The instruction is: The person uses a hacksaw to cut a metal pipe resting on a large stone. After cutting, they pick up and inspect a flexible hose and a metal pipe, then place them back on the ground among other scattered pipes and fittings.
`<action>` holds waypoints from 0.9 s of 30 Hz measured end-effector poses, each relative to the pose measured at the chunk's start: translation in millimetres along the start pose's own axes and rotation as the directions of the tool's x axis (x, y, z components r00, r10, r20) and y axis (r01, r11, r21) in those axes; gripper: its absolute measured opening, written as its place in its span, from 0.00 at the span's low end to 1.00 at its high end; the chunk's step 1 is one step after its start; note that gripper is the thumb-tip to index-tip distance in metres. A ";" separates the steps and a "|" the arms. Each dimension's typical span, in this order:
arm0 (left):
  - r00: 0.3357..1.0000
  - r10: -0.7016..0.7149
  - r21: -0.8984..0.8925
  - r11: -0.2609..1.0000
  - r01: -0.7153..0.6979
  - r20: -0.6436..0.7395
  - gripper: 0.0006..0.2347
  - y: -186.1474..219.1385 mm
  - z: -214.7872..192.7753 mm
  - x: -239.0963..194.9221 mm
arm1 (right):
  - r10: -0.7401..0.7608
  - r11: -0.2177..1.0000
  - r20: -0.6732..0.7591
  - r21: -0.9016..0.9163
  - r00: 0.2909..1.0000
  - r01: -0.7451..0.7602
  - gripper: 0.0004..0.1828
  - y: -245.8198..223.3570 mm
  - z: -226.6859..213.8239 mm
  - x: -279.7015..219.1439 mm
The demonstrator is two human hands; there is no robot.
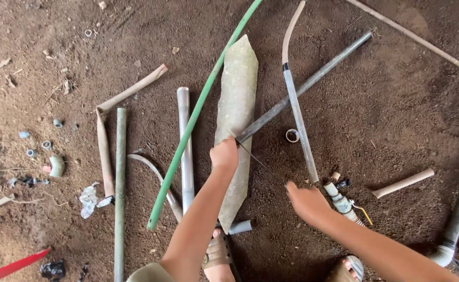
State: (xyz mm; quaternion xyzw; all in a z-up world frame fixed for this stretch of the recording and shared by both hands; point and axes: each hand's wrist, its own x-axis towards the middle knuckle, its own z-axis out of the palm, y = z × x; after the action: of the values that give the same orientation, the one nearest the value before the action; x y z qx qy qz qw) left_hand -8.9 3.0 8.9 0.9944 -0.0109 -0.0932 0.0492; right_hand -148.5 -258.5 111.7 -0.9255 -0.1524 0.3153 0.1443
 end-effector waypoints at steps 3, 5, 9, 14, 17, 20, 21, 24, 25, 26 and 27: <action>1.000 -0.019 -0.019 1.000 0.019 -0.018 0.05 1.8 -11.6 2.9 | 0.053 0.992 0.018 -0.114 0.998 -0.051 0.19 14.0 11.1 -19.9; 0.999 -0.023 -0.019 1.000 0.023 -0.022 0.05 2.7 -6.6 4.3 | 0.044 0.996 0.036 -0.077 0.998 -0.041 0.18 0.4 -8.1 -12.6; 0.999 -0.024 -0.015 1.000 0.023 -0.034 0.04 -0.4 6.7 9.5 | 0.005 0.998 0.060 0.061 0.998 -0.009 0.19 -42.9 -51.9 22.2; 1.000 -0.021 -0.003 1.000 0.020 -0.018 0.04 -1.6 11.5 10.5 | -0.077 0.996 -0.046 0.032 0.996 0.078 0.17 -29.9 -20.5 68.0; 1.000 -0.002 0.002 1.000 0.002 -0.003 0.04 -1.1 3.9 7.0 | -0.006 0.996 0.006 0.090 1.000 0.005 0.17 -23.7 -16.1 36.1; 1.000 0.006 0.007 1.000 -0.006 0.014 0.05 -0.1 -16.7 1.3 | 0.052 0.989 0.081 0.137 0.995 -0.063 0.16 -10.3 -22.9 -3.1; 1.000 0.001 0.013 1.000 -0.002 0.020 0.05 1.5 -22.8 -2.2 | 0.046 0.989 0.103 0.138 0.994 -0.060 0.16 -2.9 -23.9 -16.3; 0.999 -0.006 -0.036 0.999 0.007 0.046 0.05 -1.6 -7.1 3.1 | -0.008 0.995 0.075 -0.101 0.997 0.015 0.12 13.0 8.7 -19.1; 0.999 -0.003 -0.035 0.999 0.004 0.046 0.05 -4.9 -5.6 7.2 | -0.005 0.995 0.073 -0.100 0.997 0.013 0.12 1.9 2.9 -14.0; 0.999 -0.006 -0.053 0.999 0.008 0.049 0.05 -5.8 -2.3 8.9 | 0.003 0.997 0.090 -0.073 0.996 0.003 0.17 -7.1 -2.7 -11.2; 0.999 -0.009 -0.070 0.997 0.012 0.053 0.05 -6.4 1.4 10.5 | 0.012 0.999 0.106 -0.046 0.994 -0.007 0.22 -16.0 -7.9 -8.3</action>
State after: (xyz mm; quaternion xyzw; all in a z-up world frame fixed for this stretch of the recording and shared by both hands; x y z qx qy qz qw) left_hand 1.3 9.0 4.9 0.9893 -0.0036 -0.1197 0.0833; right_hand -152.8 -248.4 128.0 -0.9111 -0.1626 0.3614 0.1135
